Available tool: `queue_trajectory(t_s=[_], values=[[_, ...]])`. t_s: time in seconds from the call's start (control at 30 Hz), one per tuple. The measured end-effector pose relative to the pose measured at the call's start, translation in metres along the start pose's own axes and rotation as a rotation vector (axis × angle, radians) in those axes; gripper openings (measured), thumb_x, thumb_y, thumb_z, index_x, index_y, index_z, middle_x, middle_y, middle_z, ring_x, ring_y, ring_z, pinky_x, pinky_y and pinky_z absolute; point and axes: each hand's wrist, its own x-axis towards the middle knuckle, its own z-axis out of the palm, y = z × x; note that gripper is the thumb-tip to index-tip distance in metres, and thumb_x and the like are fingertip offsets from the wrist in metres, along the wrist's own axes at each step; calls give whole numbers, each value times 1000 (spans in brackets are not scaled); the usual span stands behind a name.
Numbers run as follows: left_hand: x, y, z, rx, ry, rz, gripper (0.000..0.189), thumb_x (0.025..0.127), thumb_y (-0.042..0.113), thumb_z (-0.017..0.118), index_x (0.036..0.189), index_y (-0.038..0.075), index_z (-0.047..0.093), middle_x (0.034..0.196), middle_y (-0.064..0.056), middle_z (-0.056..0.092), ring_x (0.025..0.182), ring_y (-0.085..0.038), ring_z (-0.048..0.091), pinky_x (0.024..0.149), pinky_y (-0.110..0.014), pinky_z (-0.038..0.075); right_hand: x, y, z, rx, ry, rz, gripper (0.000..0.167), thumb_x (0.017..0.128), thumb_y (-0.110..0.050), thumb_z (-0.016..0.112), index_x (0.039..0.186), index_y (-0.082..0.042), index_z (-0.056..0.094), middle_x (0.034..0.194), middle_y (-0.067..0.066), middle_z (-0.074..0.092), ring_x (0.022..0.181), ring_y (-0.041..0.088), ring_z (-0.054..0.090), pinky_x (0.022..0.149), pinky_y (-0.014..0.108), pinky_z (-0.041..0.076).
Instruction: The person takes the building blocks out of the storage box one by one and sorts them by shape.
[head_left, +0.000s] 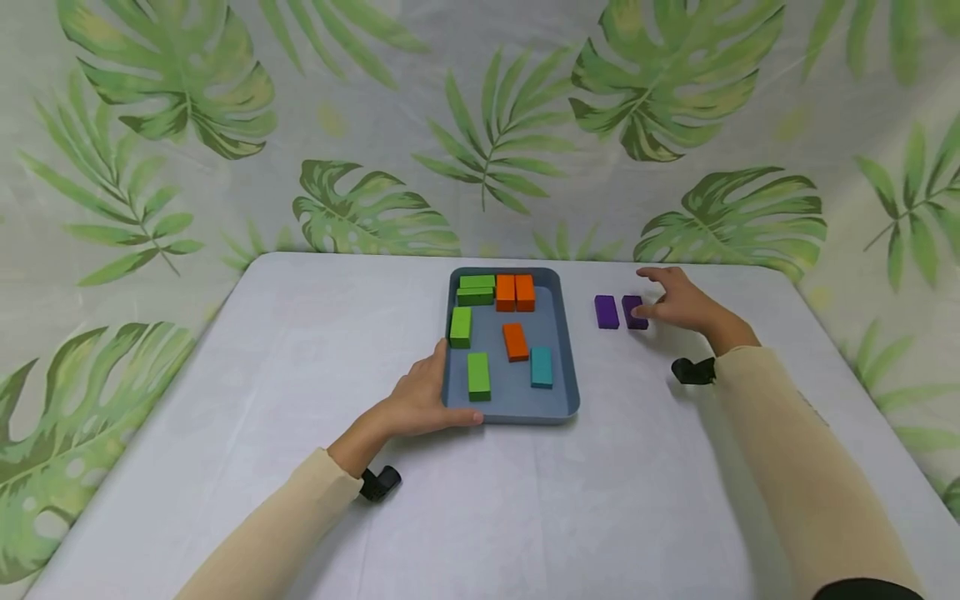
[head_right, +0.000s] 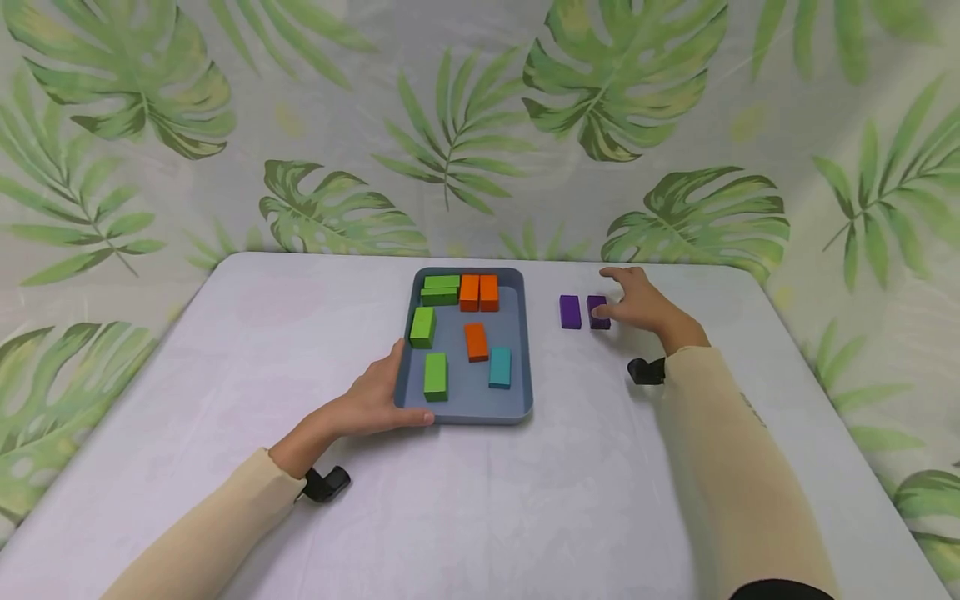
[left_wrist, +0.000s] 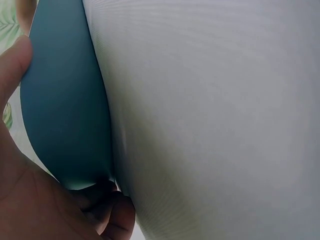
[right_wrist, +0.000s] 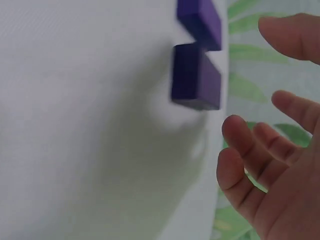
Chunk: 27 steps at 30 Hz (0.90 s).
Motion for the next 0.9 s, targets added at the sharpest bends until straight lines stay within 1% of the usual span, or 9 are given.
queue_trajectory(t_s=[0.07, 0.2, 0.37, 0.5, 0.6, 0.77, 0.8, 0.9], values=[[0, -1, 1, -1, 8, 0, 125, 76, 53, 78, 159, 2, -1, 162, -22, 27, 144, -41, 35, 110, -60, 35, -1, -6, -3, 6, 19, -13, 79, 93, -29, 65, 154, 1, 24, 147, 36, 25, 116, 51, 54, 99, 62, 42], [-1, -2, 2, -4, 6, -4, 125, 76, 52, 78, 159, 3, -1, 161, -21, 29, 144, -41, 35, 110, -60, 35, -4, -18, -4, 0, 46, -34, 75, 95, -29, 64, 154, -1, 27, 148, 33, 30, 116, 49, 57, 96, 60, 46], [-2, 0, 1, -3, 3, -17, 126, 75, 54, 78, 159, 4, -2, 162, -20, 27, 145, -40, 33, 112, -60, 34, -8, -38, -8, -1, 60, -84, 71, 95, -26, 63, 154, -3, 29, 149, 30, 31, 111, 43, 61, 92, 57, 48], [-1, 1, 0, -1, 7, -8, 125, 75, 54, 78, 159, 5, -1, 160, -20, 31, 143, -39, 36, 109, -60, 36, -9, -56, -8, -6, 75, -145, 69, 94, -20, 65, 152, -4, 33, 150, 28, 32, 103, 38, 65, 92, 57, 48], [0, 1, 0, 3, 6, 0, 125, 76, 54, 78, 159, 5, -1, 160, -20, 31, 143, -39, 37, 109, -60, 36, -11, -70, -7, -18, 77, -189, 67, 93, -19, 66, 151, -5, 36, 150, 26, 34, 98, 35, 66, 93, 57, 46], [1, 1, -2, 10, 3, -1, 126, 76, 54, 79, 159, 4, -1, 161, -20, 30, 143, -40, 36, 109, -61, 36, -14, -94, -2, -28, 54, -250, 65, 93, -21, 67, 150, -8, 39, 150, 23, 34, 96, 29, 63, 88, 50, 47], [1, 1, -2, 10, 3, -1, 125, 76, 54, 78, 159, 4, -1, 160, -20, 30, 142, -40, 37, 109, -61, 36, -14, -99, 0, -31, 48, -257, 65, 93, -21, 67, 150, -8, 39, 150, 22, 34, 96, 28, 62, 86, 49, 48], [1, 0, 0, 10, 2, 1, 124, 76, 54, 78, 159, 4, 0, 160, -19, 32, 141, -39, 38, 108, -61, 37, -14, -110, 6, -49, 32, -260, 64, 92, -21, 69, 149, -11, 42, 150, 19, 35, 99, 28, 59, 85, 46, 49]])
